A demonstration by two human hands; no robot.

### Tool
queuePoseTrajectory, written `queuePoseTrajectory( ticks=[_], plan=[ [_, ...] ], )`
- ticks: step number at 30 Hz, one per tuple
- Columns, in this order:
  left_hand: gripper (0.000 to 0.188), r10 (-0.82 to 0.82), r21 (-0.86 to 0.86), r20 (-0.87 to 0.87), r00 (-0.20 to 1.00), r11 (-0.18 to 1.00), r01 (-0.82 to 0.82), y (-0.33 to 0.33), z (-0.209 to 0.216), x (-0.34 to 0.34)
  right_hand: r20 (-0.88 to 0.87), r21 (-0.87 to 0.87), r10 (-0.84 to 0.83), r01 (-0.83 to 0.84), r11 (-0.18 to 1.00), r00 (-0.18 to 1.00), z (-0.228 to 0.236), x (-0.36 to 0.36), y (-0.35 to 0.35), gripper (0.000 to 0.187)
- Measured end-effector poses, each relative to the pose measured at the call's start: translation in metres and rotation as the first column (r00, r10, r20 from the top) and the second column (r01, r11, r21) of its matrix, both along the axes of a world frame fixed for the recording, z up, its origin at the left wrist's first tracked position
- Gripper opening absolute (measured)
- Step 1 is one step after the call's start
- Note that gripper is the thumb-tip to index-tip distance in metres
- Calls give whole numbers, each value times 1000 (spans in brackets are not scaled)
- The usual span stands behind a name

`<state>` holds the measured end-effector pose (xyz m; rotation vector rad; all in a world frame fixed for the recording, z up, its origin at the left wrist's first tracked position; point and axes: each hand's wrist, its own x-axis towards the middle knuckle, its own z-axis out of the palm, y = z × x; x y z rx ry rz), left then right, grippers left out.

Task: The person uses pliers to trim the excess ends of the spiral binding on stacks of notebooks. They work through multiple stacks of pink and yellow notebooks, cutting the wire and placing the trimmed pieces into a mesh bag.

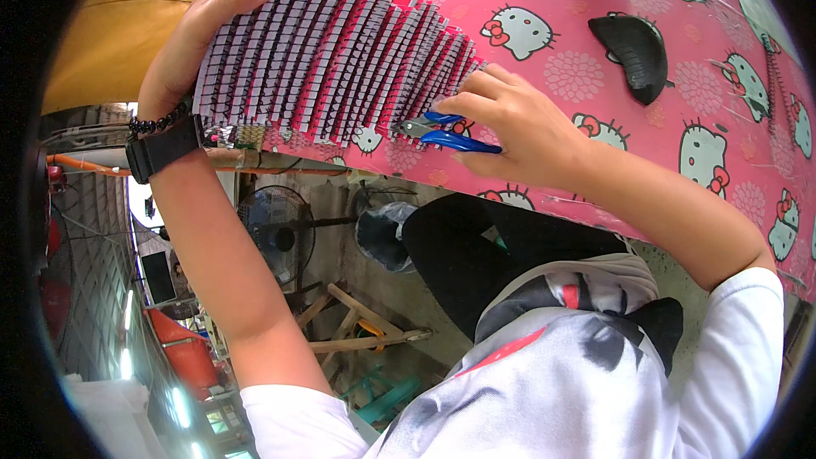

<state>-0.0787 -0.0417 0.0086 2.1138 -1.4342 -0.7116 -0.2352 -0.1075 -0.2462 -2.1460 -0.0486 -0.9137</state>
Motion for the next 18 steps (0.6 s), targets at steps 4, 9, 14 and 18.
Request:
queuePoseTrajectory(
  ticks=[4,9,14,18],
  plan=[
    [105,43,3,90,995,999,-43,0,-3,21,-204,954,783,-59,293,588,-6,4,-25,40],
    [107,42,4,274,961,999,-45,-2,-5,40,-237,76,17,1,997,971,3,-15,6,47],
    [99,-103,-5,-59,993,995,103,3,-6,77,-58,-115,-81,73,991,995,2,-6,10,58],
    [94,-47,-46,-14,999,998,46,-5,-7,31,-16,-205,-111,106,973,994,-3,-2,2,51]
  ],
)
